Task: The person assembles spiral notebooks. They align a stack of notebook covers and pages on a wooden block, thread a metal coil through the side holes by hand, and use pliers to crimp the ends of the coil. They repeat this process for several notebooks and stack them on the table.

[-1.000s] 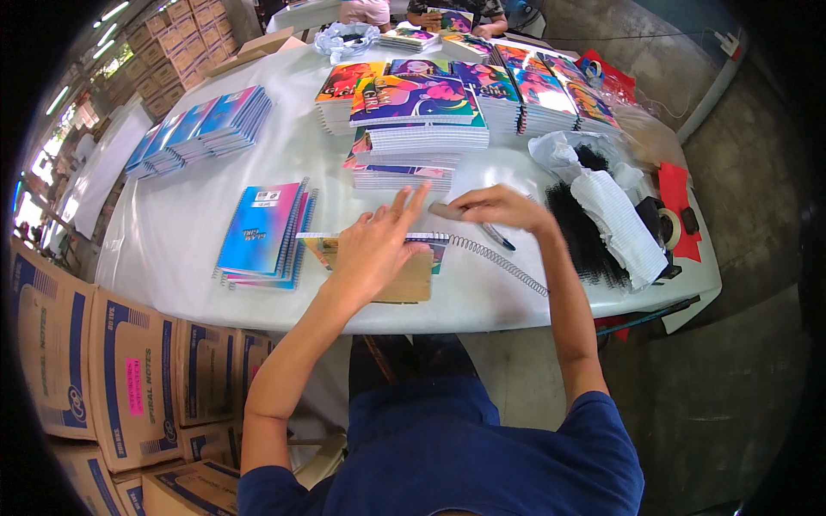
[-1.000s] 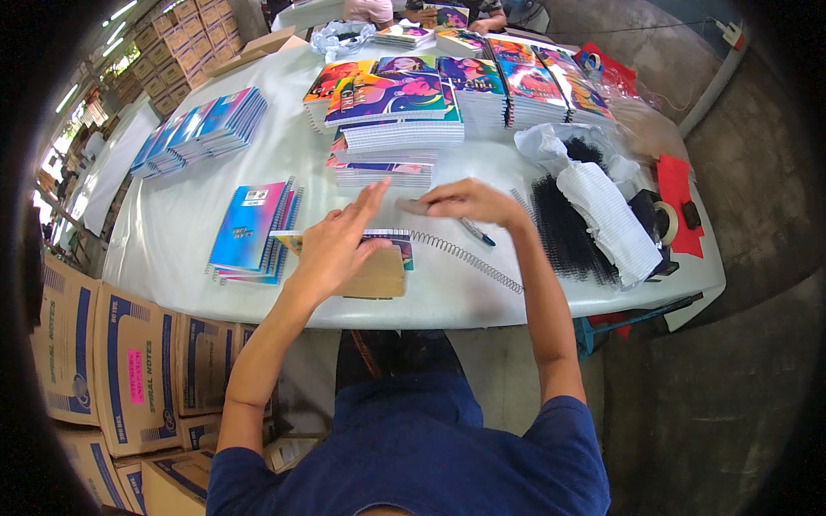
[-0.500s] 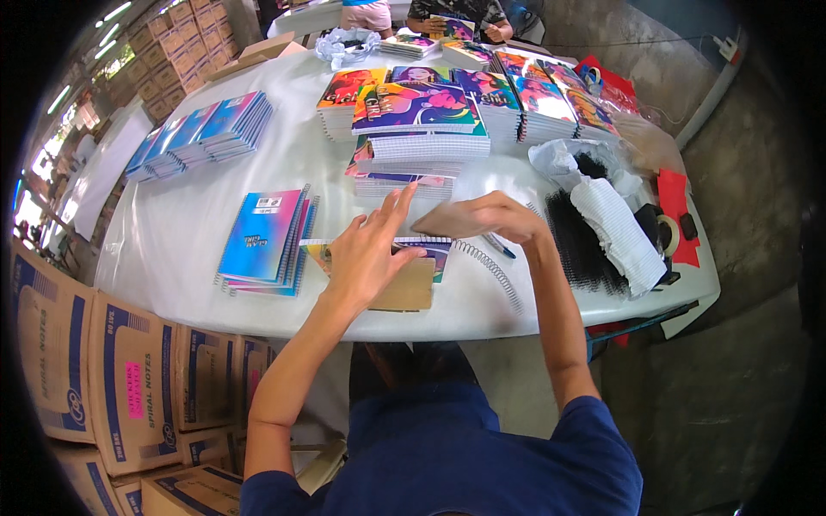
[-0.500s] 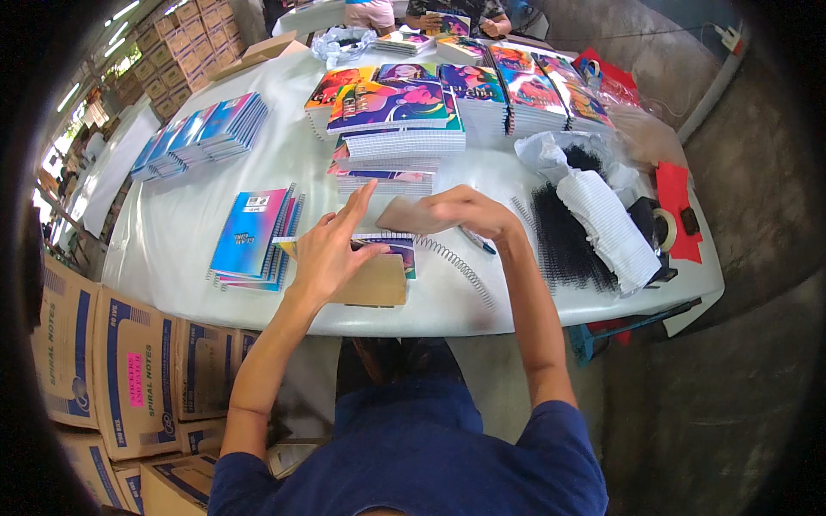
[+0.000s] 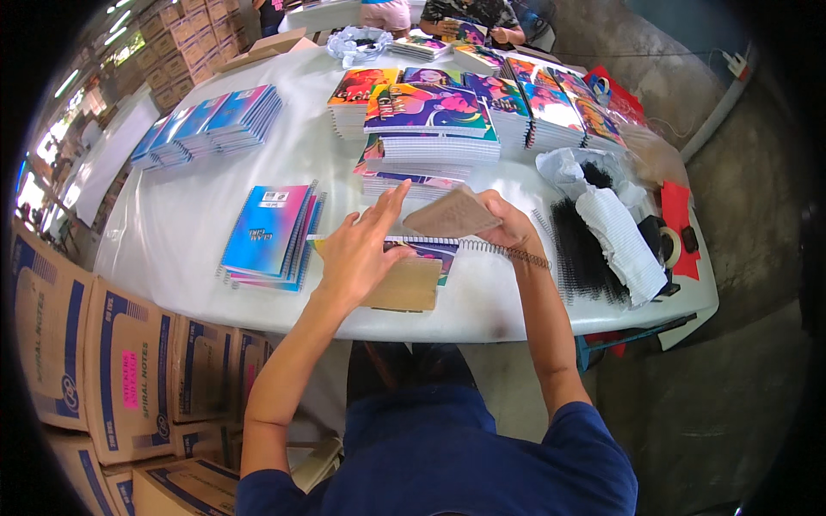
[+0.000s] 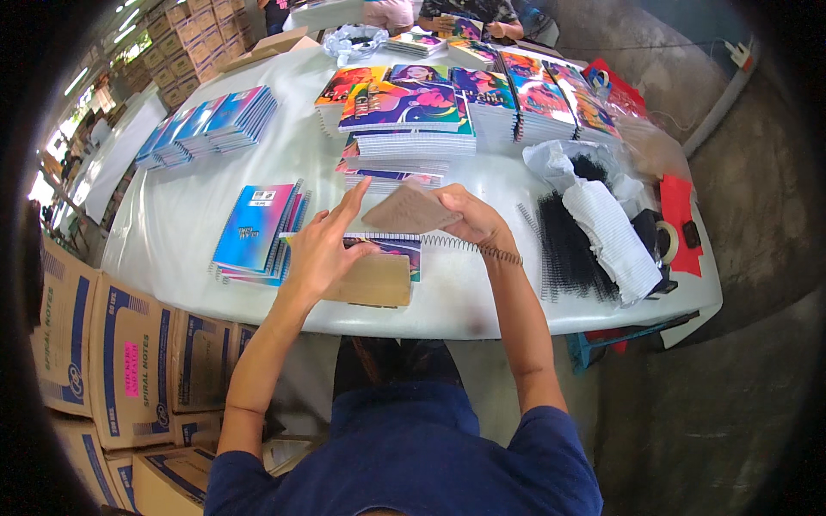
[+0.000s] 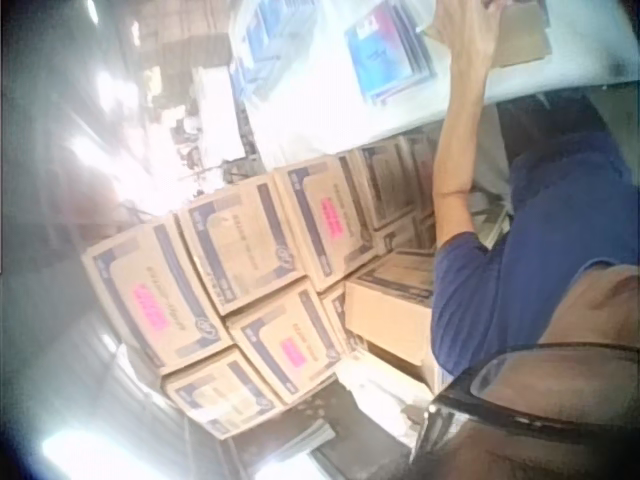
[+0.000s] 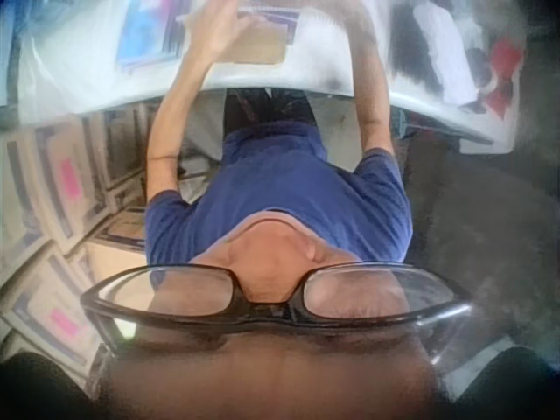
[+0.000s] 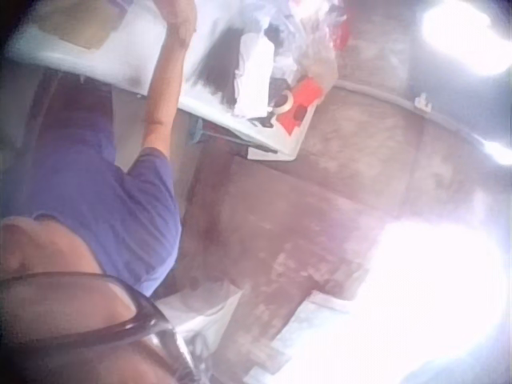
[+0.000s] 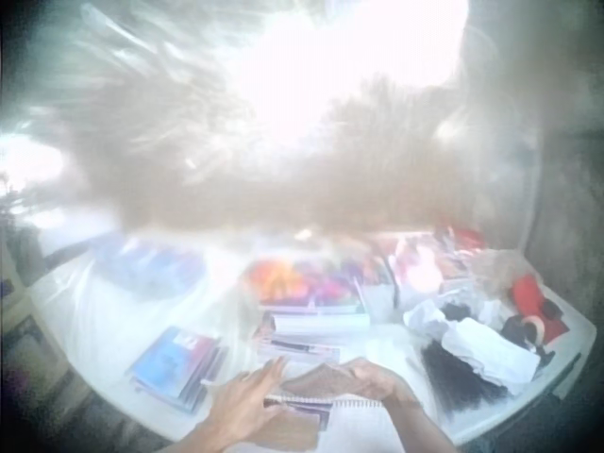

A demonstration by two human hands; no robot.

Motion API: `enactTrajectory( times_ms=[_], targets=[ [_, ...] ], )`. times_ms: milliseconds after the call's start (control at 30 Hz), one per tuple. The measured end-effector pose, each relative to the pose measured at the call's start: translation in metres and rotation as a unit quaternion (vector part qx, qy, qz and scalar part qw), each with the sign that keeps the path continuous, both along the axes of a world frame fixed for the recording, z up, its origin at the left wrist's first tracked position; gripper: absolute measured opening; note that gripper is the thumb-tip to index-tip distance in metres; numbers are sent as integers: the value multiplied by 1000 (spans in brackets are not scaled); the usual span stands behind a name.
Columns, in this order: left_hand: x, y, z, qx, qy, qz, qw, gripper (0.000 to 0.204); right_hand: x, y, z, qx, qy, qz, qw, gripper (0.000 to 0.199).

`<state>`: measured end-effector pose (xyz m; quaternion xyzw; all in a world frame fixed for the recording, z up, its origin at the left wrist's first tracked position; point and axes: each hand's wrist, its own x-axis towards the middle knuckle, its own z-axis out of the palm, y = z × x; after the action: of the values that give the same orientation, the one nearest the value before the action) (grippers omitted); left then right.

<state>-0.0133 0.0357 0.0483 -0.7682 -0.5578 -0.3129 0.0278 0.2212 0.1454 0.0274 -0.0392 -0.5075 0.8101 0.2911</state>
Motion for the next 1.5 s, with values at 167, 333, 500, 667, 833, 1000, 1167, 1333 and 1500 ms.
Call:
enactTrajectory(
  times_ms=[167, 333, 500, 667, 833, 1000, 1167, 1333, 1500],
  targets=[
    [-6, -4, 3, -12, 10, 7, 1000, 102, -21, 8, 10, 257, -249, -22, 934, 50],
    [-9, -9, 10, -60, 7, 17, 998, 101, -32, 5, 12, 271, -272, -40, 923, 46],
    [-21, -7, 5, 3, 30, 44, 999, 104, -37, -4, 18, 107, -136, -41, 984, 42],
    [-35, -9, 9, -6, 16, 63, 998, 104, -46, 8, 14, 97, -138, -19, 985, 43],
    [-43, -16, 12, -20, -19, 84, 996, 106, -60, 10, 14, 271, -287, -29, 918, 44],
    [-73, -10, -21, 41, -289, 27, 956, 108, -71, 11, 18, 254, -289, -30, 923, 39],
    [-74, -3, -56, -43, -534, -41, 843, 101, -68, 13, 12, 255, -252, -65, 931, 40],
    [-62, -4, -54, -65, -554, -43, 829, 97, -63, 13, 14, 98, -115, -9, 989, 46],
    [-60, -10, -50, -70, -588, -65, 803, 92, -78, 15, 19, 305, -271, -24, 913, 45]
  ],
)
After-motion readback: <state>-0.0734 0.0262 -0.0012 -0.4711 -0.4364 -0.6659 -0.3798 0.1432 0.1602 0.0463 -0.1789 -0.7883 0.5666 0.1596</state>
